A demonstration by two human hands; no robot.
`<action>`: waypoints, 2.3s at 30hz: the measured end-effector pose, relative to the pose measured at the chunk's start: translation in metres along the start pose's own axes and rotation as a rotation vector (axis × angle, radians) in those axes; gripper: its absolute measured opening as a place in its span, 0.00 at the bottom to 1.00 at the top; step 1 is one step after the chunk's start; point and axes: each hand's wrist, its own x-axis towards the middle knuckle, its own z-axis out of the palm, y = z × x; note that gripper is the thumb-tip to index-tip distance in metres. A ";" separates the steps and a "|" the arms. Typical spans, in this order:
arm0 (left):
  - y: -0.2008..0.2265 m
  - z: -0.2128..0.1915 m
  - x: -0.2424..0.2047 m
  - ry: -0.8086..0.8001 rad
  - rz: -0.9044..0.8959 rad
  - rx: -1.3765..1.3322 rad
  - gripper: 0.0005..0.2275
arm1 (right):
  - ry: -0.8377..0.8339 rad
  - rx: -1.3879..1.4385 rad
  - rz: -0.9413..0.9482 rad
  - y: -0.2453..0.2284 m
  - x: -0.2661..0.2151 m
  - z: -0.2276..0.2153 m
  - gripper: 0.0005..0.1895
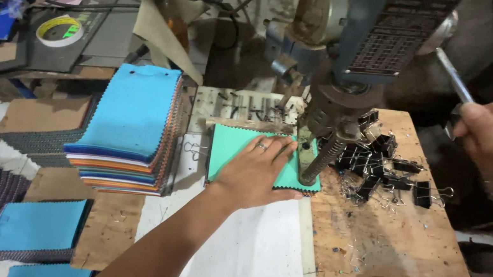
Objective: The person uses a drill press to create holes in stacks of colorful fabric pieces. They position the fabric under the drill bit, operate the lever to drill, and then remove the fabric to place it aside.
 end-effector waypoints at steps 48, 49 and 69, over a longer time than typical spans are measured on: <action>-0.002 0.005 0.002 0.044 0.035 0.089 0.45 | -0.155 -0.219 -0.108 0.008 0.036 0.073 0.19; -0.002 0.006 0.002 0.043 0.036 0.089 0.45 | -0.154 -0.219 -0.108 0.012 0.037 0.075 0.19; 0.002 -0.013 0.001 -0.100 -0.015 -0.054 0.44 | -0.058 0.025 -0.181 0.045 0.057 0.091 0.09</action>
